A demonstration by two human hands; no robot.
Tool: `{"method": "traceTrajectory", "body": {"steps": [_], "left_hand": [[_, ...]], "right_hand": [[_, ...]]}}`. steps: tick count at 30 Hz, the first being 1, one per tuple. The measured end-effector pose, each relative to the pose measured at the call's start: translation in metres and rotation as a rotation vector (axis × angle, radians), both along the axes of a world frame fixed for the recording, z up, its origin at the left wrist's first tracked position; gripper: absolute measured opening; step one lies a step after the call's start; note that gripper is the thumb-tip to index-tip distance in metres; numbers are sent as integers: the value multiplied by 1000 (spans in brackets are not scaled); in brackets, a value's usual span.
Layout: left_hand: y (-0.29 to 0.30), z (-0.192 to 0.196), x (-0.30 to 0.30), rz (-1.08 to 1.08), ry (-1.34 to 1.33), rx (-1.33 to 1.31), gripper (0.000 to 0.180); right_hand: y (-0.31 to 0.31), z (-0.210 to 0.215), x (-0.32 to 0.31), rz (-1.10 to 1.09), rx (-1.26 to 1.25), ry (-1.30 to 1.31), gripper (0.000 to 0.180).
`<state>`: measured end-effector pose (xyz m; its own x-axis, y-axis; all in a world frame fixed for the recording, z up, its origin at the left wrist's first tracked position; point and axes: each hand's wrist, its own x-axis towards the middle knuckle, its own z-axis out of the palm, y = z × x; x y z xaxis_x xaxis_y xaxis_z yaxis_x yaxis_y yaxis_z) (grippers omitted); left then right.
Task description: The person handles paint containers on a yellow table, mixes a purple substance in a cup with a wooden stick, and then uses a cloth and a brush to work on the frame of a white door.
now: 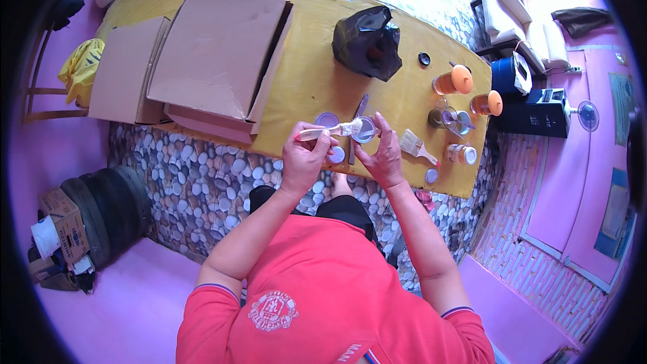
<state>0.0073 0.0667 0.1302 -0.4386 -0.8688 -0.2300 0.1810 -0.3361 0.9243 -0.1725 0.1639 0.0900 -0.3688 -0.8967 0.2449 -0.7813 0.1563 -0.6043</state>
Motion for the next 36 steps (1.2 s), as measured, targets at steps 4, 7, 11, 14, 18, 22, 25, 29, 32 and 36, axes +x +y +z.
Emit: {"method": "traceTrajectory", "body": {"steps": [4, 7, 11, 14, 18, 22, 25, 29, 32, 36], "left_hand": [[-5, 0, 9, 16, -9, -8, 11], [-12, 3, 16, 45, -21, -34, 11], [-19, 9, 26, 37, -19, 22, 11], [-22, 8, 31, 46, -4, 29, 12], [-25, 8, 35, 71, 1, 22, 12], [-26, 5, 39, 85, 24, 11, 11], [-26, 3, 41, 105, 21, 21, 11], [-24, 1, 44, 106, 24, 13, 11], [-23, -2, 44, 100, 35, 32, 12], [-24, -4, 43, 109, 20, 26, 11]], "right_hand": [[-12, 1, 7, 46, -39, 0, 85], [-19, 1, 10, 76, -26, 19, 85], [-25, 0, 12, 115, -24, 37, 84], [-26, 2, 13, 137, 3, 55, 84], [-26, 5, 10, 193, 41, 80, 85], [-23, 5, 9, 213, 76, 96, 85], [-21, 4, 9, 229, 88, 105, 86], [-19, 2, 8, 244, 117, 129, 86], [-19, -1, 7, 260, 131, 141, 87], [-17, -5, 6, 245, 110, 102, 89]]}}
